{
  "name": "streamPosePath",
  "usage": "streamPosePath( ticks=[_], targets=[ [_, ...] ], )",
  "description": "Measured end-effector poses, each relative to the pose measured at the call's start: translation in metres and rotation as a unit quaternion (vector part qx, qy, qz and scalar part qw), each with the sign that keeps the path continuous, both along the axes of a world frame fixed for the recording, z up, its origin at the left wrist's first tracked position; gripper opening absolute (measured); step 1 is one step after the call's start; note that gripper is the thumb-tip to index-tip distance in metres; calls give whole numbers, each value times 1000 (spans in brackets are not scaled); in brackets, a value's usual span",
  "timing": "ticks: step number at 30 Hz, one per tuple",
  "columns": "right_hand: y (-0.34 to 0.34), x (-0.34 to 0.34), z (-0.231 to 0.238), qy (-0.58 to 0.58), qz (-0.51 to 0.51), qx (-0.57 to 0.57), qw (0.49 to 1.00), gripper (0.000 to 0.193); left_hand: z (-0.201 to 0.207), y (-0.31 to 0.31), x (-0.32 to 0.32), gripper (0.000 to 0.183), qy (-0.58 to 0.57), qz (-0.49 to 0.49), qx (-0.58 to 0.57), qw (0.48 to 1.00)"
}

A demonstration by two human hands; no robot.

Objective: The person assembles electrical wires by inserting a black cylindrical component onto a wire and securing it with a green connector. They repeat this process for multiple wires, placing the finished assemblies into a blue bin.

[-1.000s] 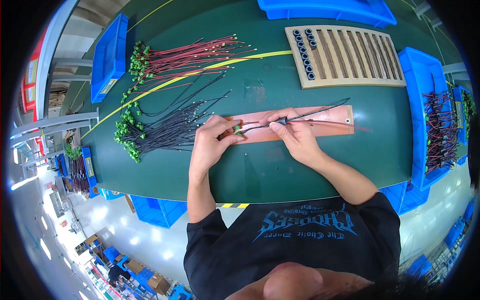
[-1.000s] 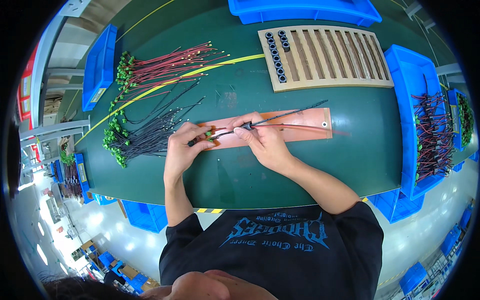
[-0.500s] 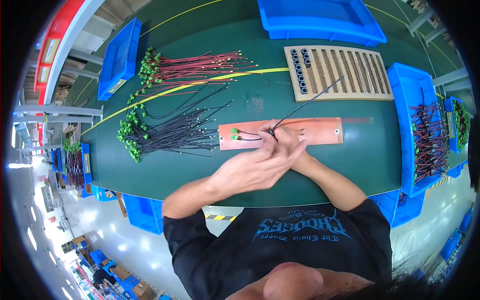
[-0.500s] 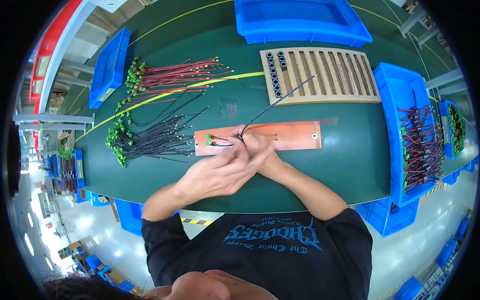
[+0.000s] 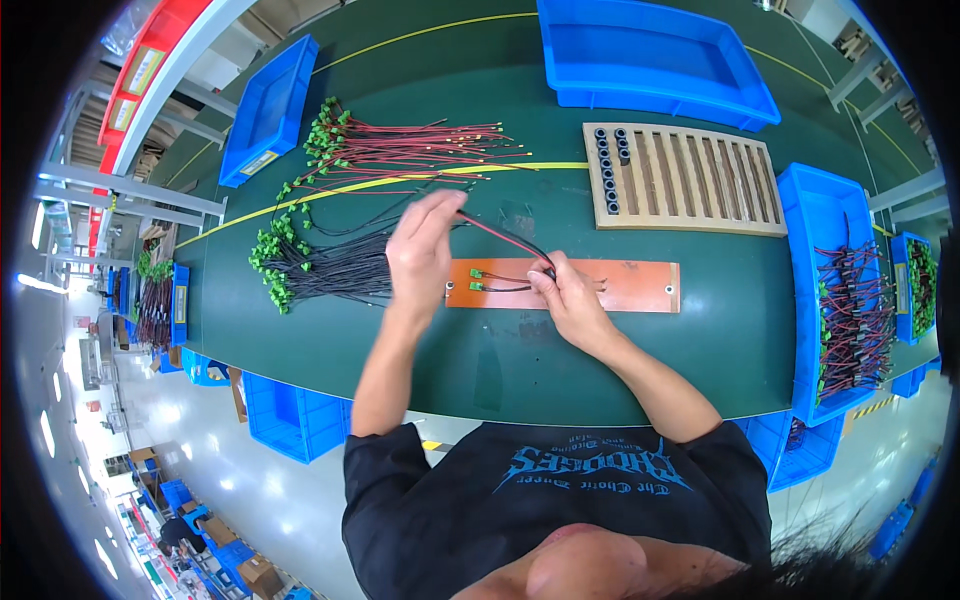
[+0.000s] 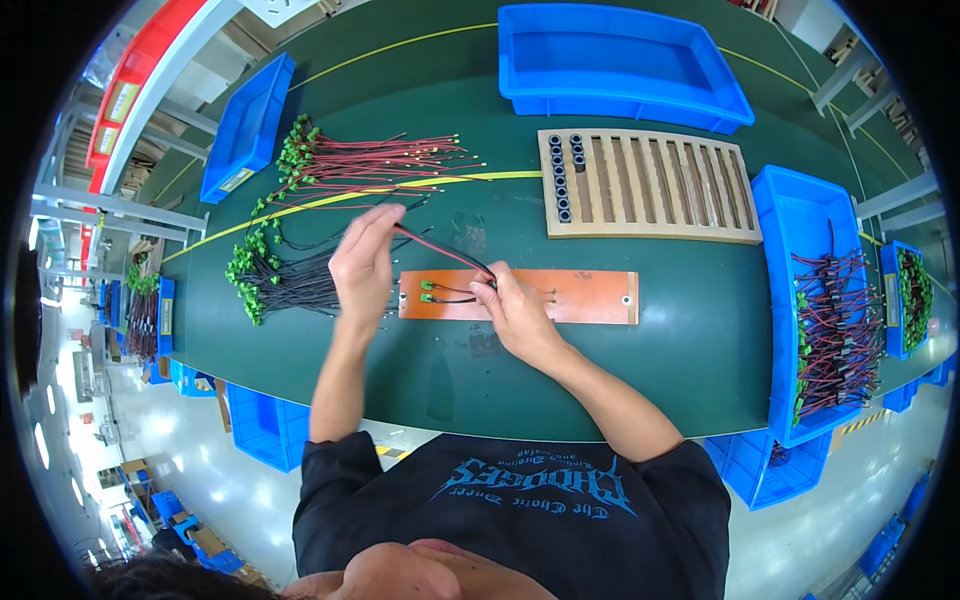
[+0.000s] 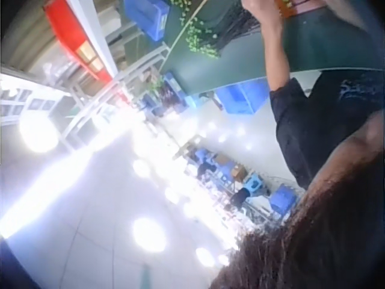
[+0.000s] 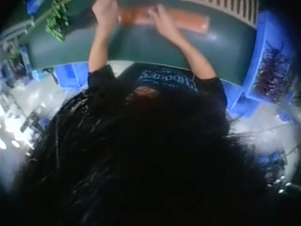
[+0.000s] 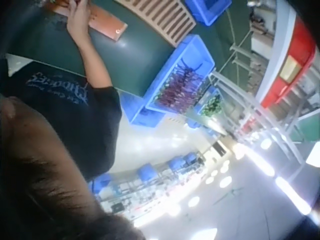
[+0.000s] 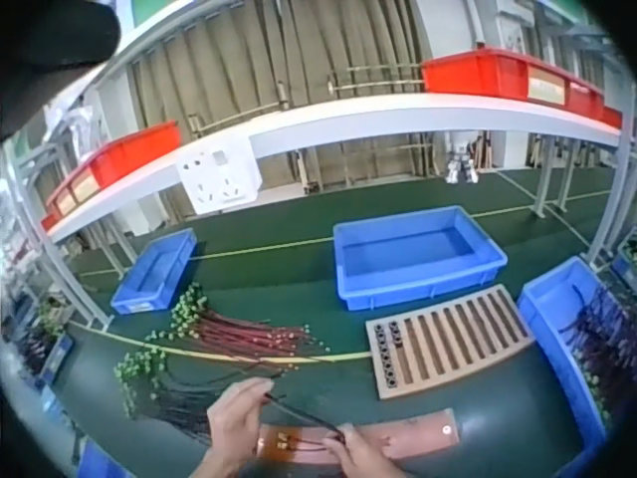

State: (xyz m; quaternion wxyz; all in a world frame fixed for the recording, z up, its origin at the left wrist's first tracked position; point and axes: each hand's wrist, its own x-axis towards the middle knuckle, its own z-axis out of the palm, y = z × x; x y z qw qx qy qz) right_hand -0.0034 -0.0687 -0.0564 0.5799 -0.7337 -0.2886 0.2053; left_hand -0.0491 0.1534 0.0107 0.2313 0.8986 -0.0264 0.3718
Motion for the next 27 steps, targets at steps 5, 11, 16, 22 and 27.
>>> streamPosePath(
  ticks=[5,11,16,22,27],
  targets=[
    [0,-2,-10,-6,-11,6,1000,26,-40,-86,-2,18,20,-148,-544,825],
    [-5,-1,-9,-41,12,37,998,26,-65,-102,5,11,-28,-138,-574,806],
    [-9,-1,4,3,58,-30,998,28,-85,-106,3,14,-57,-114,-638,760],
    [-19,1,38,-259,108,-127,951,25,-84,-101,6,19,-24,-90,-596,798],
    [-31,25,51,-371,49,-183,909,19,-98,-97,9,12,-27,-77,-592,802]
  ],
)
